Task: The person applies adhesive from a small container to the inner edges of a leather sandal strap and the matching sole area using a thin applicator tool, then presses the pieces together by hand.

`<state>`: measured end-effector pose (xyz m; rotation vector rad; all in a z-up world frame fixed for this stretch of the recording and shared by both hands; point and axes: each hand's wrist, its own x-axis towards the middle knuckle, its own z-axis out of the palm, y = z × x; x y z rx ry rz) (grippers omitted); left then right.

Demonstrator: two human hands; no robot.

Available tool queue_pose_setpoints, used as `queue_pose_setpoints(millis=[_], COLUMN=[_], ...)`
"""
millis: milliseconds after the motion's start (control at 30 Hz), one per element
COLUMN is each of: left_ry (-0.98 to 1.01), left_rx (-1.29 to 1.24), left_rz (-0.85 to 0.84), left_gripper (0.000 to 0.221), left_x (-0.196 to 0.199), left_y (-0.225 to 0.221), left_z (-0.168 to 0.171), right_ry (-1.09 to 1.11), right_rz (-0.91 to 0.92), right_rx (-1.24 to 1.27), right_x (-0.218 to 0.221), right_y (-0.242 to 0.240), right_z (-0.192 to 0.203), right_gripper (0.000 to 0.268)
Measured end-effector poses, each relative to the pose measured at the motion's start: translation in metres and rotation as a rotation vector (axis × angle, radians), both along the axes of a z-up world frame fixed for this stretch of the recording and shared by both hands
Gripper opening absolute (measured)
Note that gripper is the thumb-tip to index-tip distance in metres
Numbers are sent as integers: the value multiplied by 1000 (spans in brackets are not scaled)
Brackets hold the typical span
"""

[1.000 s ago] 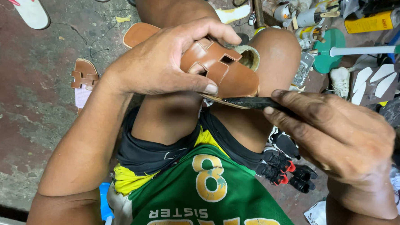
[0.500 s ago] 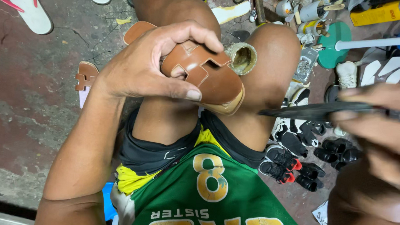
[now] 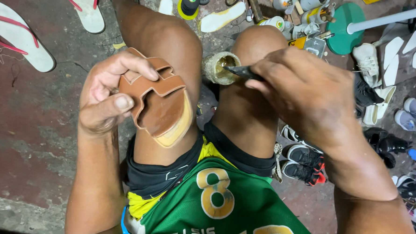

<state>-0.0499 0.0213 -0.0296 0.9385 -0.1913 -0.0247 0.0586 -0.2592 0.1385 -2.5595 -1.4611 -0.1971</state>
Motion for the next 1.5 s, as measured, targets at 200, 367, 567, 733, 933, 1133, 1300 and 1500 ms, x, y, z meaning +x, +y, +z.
queue_pose_setpoints(millis=[200,367,567,733,933,1133,1300,1500], left_ry=[-3,14,110,-76,-93,-13,-11,-63], left_rx=[-4,-18,320,711,729,550,543,690], left_rz=[8,-22,8,59,110,113,118,100], left_gripper=[54,64,90,85,71,57,51,51], left_x=[-2,-2,1,13,9,5,8,15], left_y=[2,-1,-7,-13,-18,-17,-16,-16], left_z=[-1,17,36,55,57,47,47,53], right_ry=[-22,-26,129,216,305,443,728,1095], right_rz=[33,84,129,116,39,-212,-252,-269], right_rx=[-107,-74,-61,-41,147,220,428,877], right_x=[14,22,27,37,39,38,31,19], right_y=[-5,-12,-11,-11,-24,-47,-65,-94], right_z=[-51,-69,-71,-79,-76,-61,-70,-55], right_gripper=[24,21,20,21,18,15,9,11])
